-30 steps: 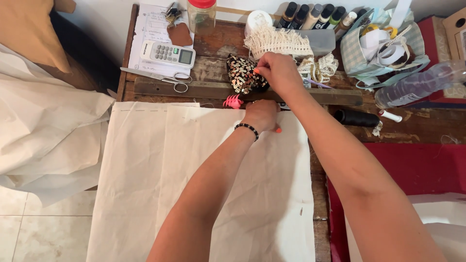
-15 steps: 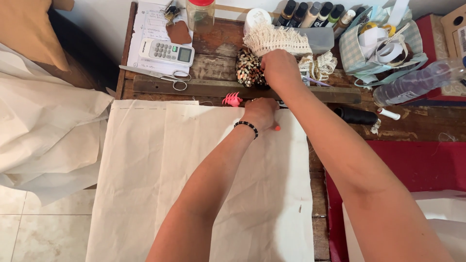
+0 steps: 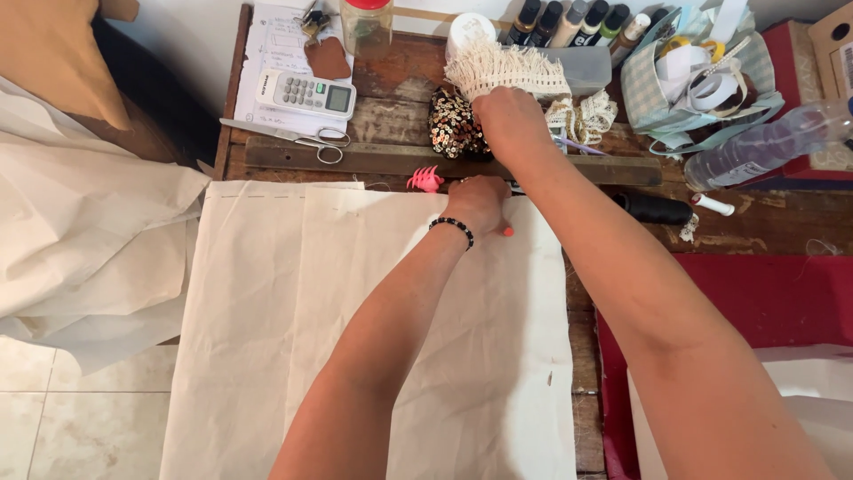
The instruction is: Aligning two layers of fabric on a workbench and securing them together with pins in preparation for sewing.
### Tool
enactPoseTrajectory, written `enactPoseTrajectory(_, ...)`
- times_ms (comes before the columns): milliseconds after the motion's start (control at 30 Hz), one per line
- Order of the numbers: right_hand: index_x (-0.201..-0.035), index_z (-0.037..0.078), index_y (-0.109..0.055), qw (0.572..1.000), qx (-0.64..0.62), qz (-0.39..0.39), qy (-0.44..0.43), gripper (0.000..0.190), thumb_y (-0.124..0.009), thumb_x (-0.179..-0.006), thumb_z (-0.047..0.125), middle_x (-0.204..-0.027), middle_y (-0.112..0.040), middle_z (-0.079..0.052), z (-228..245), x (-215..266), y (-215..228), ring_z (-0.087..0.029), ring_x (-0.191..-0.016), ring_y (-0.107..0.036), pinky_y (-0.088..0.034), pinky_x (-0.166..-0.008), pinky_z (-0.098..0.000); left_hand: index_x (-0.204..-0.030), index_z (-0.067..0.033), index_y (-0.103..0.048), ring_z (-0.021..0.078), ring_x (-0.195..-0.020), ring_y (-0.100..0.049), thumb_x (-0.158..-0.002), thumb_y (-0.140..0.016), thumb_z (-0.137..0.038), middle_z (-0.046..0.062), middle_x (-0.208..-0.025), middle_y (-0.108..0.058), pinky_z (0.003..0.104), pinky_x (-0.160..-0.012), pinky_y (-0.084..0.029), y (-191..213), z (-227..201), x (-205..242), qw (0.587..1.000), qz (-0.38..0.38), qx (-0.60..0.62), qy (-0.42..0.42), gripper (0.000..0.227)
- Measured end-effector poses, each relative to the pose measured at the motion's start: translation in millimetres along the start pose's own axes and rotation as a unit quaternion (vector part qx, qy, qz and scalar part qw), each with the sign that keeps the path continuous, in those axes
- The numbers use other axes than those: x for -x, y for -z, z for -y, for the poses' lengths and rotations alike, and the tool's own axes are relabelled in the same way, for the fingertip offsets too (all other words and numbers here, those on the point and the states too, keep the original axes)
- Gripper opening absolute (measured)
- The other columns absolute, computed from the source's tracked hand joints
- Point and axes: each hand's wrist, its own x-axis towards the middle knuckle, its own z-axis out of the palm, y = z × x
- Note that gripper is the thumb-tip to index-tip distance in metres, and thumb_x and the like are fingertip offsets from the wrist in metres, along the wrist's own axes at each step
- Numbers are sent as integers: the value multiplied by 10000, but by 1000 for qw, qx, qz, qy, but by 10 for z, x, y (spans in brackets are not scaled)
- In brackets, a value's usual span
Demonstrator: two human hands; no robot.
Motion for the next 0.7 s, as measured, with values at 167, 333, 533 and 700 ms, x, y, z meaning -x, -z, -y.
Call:
enactPoseTrajectory(167,-962,57,-711,998,51,-17,29,296,-563,-837,-168,-882,-636,-150,-7,-9,-22,-340,-744,-668,-570,-580,-437,-1034,-223,-666,239,-1064,-648,-719,-868,-357,-37,-1031,-718,429,-945,-401,36,-7,27,1000,-2,11,-4,397)
enactPoseTrajectory(333,-958,55,-749,999,25,-2,24,336,-606,-783,-194,-807,-662,-137,4,11,56,-354,-728,-682,-581,-593,-457,-1333,-282,-619,247,-1193,-615,-726,-875,-418,-35,-1188,-703,450,-1018,-392,28,-24,9,1000,9,0,8,672)
enactPoseTrajectory(533,-907,94,-715,998,50,26,19,351,-573,-756,-189,-822,-706,-129,38,-97,36,-351,-761,-690,-601,-642,-460,-1114,-222,-670,236,-1040,-653,-736,-846,-348,-36,-1027,-706,425,-947,-403,66,-39,96,1000,5,8,-2,436)
enactPoseTrajectory(700,-1005,127,-784,998,40,50,14,400,-573,-814,-154,-917,-721,-135,-18,-84,97,-356,-835,-695,-599,-703,-451,-1168,-239,-671,244,-1115,-643,-706,-879,-376,-29,-1092,-715,452,-948,-413,35,0,15,1000,0,9,-3,525)
